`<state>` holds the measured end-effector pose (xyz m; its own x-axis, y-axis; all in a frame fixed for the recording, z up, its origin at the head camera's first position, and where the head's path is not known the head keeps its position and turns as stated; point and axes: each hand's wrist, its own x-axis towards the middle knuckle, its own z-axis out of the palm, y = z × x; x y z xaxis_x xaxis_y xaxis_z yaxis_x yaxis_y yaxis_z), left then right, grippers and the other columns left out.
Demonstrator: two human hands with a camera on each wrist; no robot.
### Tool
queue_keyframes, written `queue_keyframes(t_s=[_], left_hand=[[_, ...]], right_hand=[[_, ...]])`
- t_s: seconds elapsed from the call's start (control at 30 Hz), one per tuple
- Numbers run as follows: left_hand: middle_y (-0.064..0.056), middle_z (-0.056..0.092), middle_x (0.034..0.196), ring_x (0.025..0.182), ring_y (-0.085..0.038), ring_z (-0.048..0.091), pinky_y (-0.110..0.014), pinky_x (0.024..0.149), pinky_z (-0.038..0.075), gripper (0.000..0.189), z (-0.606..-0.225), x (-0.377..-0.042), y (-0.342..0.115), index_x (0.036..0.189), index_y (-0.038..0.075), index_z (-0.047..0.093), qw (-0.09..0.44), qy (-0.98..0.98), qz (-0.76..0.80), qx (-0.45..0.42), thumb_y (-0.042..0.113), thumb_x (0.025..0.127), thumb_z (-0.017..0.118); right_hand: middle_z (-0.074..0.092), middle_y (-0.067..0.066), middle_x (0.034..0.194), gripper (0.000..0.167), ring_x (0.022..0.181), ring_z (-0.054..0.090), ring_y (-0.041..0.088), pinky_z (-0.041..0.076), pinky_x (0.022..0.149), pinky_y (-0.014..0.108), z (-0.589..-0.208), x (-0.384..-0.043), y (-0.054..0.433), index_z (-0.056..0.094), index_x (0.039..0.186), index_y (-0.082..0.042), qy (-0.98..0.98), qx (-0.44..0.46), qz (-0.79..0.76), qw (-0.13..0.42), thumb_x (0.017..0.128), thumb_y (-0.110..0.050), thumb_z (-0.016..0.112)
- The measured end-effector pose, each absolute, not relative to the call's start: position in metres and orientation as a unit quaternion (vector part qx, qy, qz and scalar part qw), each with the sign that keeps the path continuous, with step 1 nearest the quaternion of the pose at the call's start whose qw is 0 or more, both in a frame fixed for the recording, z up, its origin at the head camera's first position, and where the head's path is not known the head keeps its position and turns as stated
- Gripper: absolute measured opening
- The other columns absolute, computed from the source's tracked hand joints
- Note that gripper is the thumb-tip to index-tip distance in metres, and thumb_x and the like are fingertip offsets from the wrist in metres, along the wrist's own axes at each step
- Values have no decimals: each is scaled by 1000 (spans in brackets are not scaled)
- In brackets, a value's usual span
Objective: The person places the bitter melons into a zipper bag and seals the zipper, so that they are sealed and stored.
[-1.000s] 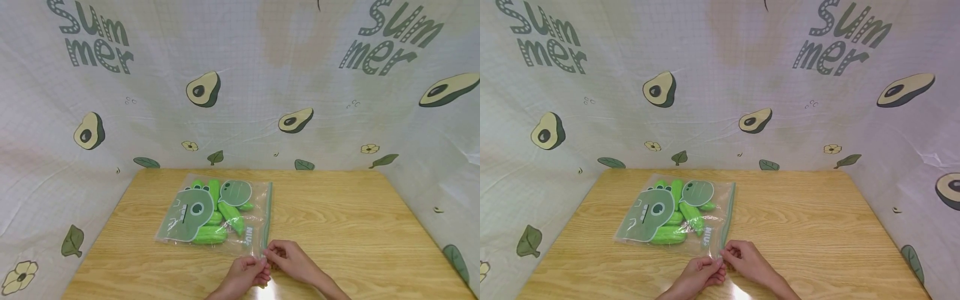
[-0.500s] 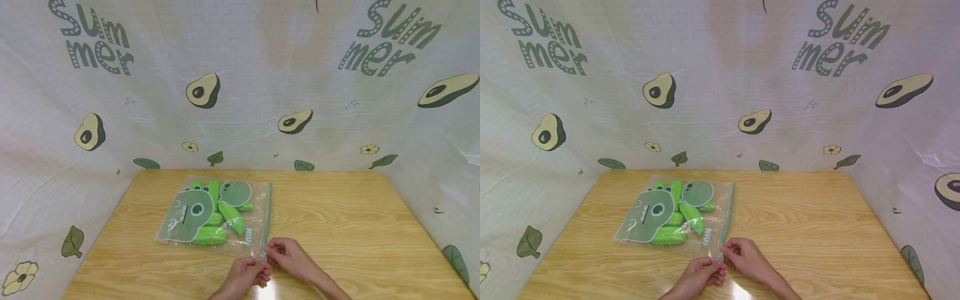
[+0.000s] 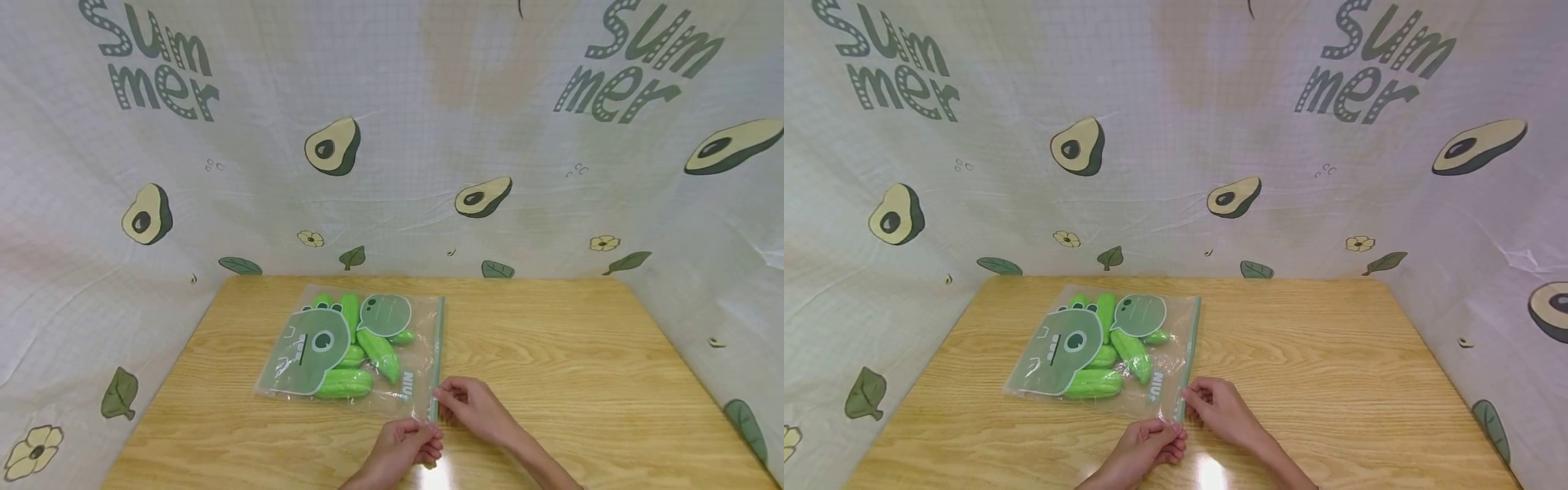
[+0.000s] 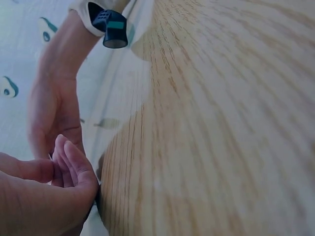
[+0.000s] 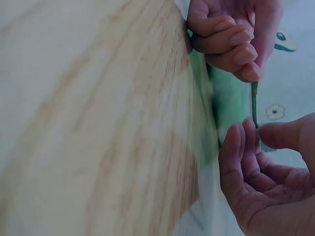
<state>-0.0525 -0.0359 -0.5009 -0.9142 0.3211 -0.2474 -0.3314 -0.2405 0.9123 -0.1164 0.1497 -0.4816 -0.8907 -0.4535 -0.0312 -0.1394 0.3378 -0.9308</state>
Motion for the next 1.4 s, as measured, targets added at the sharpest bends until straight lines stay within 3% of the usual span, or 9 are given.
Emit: queue_keyframes(t_s=[0.57,1.4], left_hand=[[-4,70,84,72,-7,66,-16,66,57,29,-499,-52,-37,106,-25,61,209,586,783,2,4,103,55],[-4,69,81,70,-8,66,-17,65,57,27,-499,-50,-34,103,-23,63,200,595,779,-9,3,103,56]], right_hand=[[66,6,79,27,70,64,15,57,63,27,-481,-132,150,67,95,0,810,-167,-545,136,106,-23,59],[64,7,74,28,67,63,18,55,62,26,-483,-157,146,66,88,-3,836,-148,-521,89,106,-22,58]])
